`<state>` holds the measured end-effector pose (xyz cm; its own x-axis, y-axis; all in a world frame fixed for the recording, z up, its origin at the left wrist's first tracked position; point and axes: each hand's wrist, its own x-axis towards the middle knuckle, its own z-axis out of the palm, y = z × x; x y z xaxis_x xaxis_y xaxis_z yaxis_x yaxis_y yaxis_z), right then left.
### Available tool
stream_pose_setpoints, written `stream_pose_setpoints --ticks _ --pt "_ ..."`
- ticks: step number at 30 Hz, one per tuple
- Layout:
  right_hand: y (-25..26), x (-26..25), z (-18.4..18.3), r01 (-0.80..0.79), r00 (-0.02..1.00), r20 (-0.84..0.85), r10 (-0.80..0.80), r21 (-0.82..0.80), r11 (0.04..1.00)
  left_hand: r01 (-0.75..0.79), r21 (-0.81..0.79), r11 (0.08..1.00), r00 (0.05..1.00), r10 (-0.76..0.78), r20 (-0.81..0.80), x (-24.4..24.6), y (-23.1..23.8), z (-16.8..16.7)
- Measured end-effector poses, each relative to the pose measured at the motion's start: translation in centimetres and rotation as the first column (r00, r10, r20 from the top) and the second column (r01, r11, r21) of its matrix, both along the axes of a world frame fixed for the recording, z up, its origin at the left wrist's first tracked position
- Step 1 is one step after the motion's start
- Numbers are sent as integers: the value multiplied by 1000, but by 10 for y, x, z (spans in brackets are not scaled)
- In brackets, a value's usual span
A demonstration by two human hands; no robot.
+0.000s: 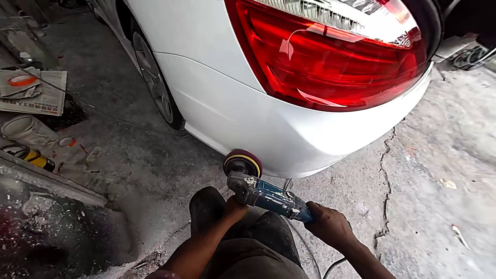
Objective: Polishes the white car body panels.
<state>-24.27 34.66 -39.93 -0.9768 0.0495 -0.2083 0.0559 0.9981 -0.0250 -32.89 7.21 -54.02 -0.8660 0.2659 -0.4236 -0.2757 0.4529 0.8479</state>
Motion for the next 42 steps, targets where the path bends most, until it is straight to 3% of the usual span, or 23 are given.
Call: stream_pose_setpoints --ticks 4,10,17,22,27,30,34,37,39,42 --pt "1 4 1 85 980 176 -92 45 995 43 121 992 993 -56 105 10 6 -22" --pt "-43 -35 -10 89 945 314 -96 37 995 2 97 995 988 -17 156 -24 -37 -32" --pt "-160 -137 -7 33 900 435 -35 11 999 -207 19 978 972 203 121 -114 -138 -38" --pt "-237 -211 3 -105 906 401 139 -107 989 -350 -88 932 934 355 44 -190 -206 -46" --pt "-290 -258 38 -170 898 395 192 -90 981 -510 1 860 860 510 -3 -235 -238 -49" --pt "-311 -266 71 -197 917 333 218 -97 976 -526 142 839 824 544 -162 -255 -263 -11" --pt "-333 -278 125 -239 948 159 276 -217 947 -494 42 869 832 486 -266 -287 -308 105" --pt "-357 -296 172 -241 940 120 319 -429 871 -456 43 889 830 443 -340 -323 -345 173" --pt "-369 -311 195 -222 928 129 350 -563 796 -438 144 888 827 460 -322 -348 -365 194" --pt "-375 -319 205 -208 918 144 369 -618 758 -425 281 861 838 491 -239 -350 -365 192"
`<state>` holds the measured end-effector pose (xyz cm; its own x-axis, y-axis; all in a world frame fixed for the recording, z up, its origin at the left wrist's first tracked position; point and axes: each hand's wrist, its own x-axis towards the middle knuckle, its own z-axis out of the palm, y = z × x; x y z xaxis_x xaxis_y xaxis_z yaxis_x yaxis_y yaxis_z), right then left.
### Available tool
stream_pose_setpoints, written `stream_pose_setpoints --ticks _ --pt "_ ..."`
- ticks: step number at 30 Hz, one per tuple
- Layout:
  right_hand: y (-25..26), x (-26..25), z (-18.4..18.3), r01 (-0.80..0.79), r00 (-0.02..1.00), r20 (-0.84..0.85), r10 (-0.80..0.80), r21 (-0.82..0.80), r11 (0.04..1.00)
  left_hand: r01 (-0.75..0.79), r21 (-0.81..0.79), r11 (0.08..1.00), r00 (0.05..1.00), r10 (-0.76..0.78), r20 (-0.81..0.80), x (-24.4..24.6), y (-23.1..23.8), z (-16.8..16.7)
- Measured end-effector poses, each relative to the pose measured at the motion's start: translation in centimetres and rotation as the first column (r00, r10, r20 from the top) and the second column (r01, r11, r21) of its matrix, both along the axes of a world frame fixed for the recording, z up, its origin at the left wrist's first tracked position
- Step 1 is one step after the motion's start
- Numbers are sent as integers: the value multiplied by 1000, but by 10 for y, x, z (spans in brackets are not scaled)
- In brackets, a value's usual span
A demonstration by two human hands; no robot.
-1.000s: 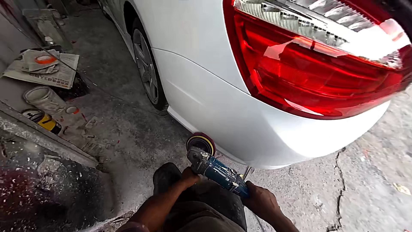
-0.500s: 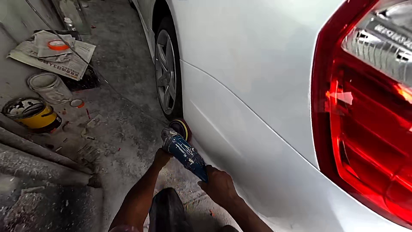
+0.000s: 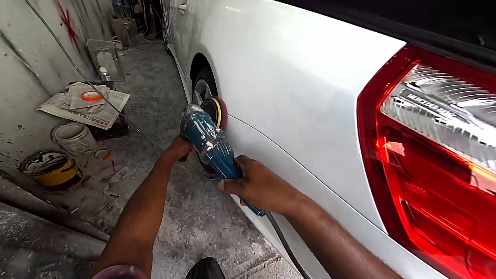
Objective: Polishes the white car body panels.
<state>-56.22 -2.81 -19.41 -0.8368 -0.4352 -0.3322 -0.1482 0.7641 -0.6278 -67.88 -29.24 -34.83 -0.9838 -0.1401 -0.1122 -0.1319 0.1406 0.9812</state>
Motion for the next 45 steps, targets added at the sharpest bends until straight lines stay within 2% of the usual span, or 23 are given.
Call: stream_pose_setpoints --ticks 2,5,8,11,14,16,17,20,23,25,27,30,33,35,37,41,43,45 --pt "11 6 -14 -28 998 60 24 76 997 5 65 998 998 -9 60 19 18 -35" --pt "41 29 -58 -85 981 185 52 175 981 -21 128 992 973 -9 230 69 63 -120" --pt "72 55 -103 -99 952 305 22 237 966 -32 226 974 948 -42 315 119 110 -197" --pt "104 71 -130 -73 921 390 -28 244 967 -13 324 946 917 -117 380 153 148 -231" --pt "124 76 -135 -97 940 340 3 260 961 13 358 934 922 -149 357 156 155 -234" --pt "123 73 -124 -91 971 238 31 245 965 18 282 959 951 -104 292 144 141 -211" --pt "120 71 -115 -78 984 176 39 214 974 13 202 979 967 -64 248 135 131 -190" --pt "102 61 -77 -29 999 -35 31 62 998 -9 -78 997 992 19 123 96 89 -100" --pt "90 44 -33 1 990 -144 -9 -57 998 -31 -190 981 999 25 -31 53 59 -13" --pt "91 36 -13 11 988 -153 -29 -115 993 -13 -211 977 996 -7 -94 33 51 19" --pt "98 34 -6 0 988 -154 -18 -117 993 8 -150 989 990 -29 -141 28 54 27" --pt "111 51 -30 -9 996 -94 8 -8 1000 -15 -32 999 994 11 -110 64 78 -19" --pt "124 70 -68 -61 998 3 61 139 988 -72 26 997 997 73 -5 110 117 -107" --pt "139 81 -95 -93 993 93 76 194 977 -62 88 994 993 53 103 139 147 -170" --pt "153 92 -116 -103 977 207 55 230 968 -48 162 986 975 12 221 169 174 -211" --pt "175 102 -138 -89 942 335 5 235 968 -70 274 959 921 -43 387 197 208 -245" --pt "175 101 -140 -90 946 324 14 221 971 -61 261 963 923 -46 383 194 202 -243" --pt "170 99 -134 -68 966 257 18 186 980 -34 184 982 949 -27 315 181 185 -227"
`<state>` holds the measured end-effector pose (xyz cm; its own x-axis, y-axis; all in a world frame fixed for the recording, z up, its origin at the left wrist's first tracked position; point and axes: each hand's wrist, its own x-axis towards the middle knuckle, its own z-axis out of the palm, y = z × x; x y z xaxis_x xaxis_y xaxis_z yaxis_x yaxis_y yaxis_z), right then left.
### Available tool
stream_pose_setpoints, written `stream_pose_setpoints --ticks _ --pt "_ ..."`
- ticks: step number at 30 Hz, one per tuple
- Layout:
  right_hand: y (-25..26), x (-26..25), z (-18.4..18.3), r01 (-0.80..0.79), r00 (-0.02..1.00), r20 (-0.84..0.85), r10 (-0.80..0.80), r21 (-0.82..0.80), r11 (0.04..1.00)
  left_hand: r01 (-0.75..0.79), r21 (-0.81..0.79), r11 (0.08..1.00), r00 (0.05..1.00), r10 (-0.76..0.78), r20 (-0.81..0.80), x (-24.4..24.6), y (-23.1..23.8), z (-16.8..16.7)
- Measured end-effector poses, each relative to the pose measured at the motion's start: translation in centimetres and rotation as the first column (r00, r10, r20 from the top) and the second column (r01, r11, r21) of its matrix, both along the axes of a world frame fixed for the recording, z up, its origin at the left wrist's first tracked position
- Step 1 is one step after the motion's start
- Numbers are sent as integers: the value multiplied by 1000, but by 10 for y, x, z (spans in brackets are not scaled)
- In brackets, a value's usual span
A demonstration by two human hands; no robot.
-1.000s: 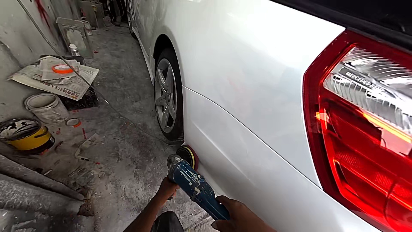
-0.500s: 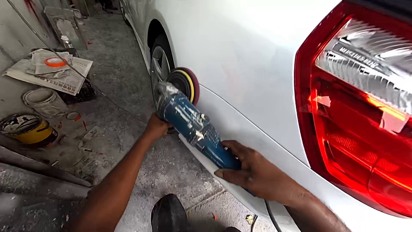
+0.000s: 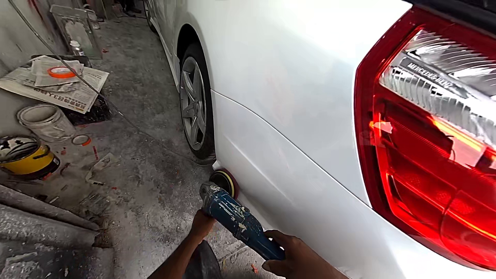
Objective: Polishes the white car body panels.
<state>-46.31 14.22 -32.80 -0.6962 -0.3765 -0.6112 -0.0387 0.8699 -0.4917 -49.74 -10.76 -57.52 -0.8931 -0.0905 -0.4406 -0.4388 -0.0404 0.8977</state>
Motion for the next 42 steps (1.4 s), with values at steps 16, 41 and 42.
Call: stream_pose_setpoints --ticks 16,41,42 --pt "-8 14 65 -20 919 -386 -85 -262 965 -17 -372 928 934 -118 -337 -52 -64 176" --pt "20 42 59 -67 767 -623 -157 -321 945 -70 -568 820 898 -197 -395 -51 -47 231" --pt "27 51 56 -75 720 -677 -153 -295 953 -84 -580 810 885 -207 -417 -47 -40 240"
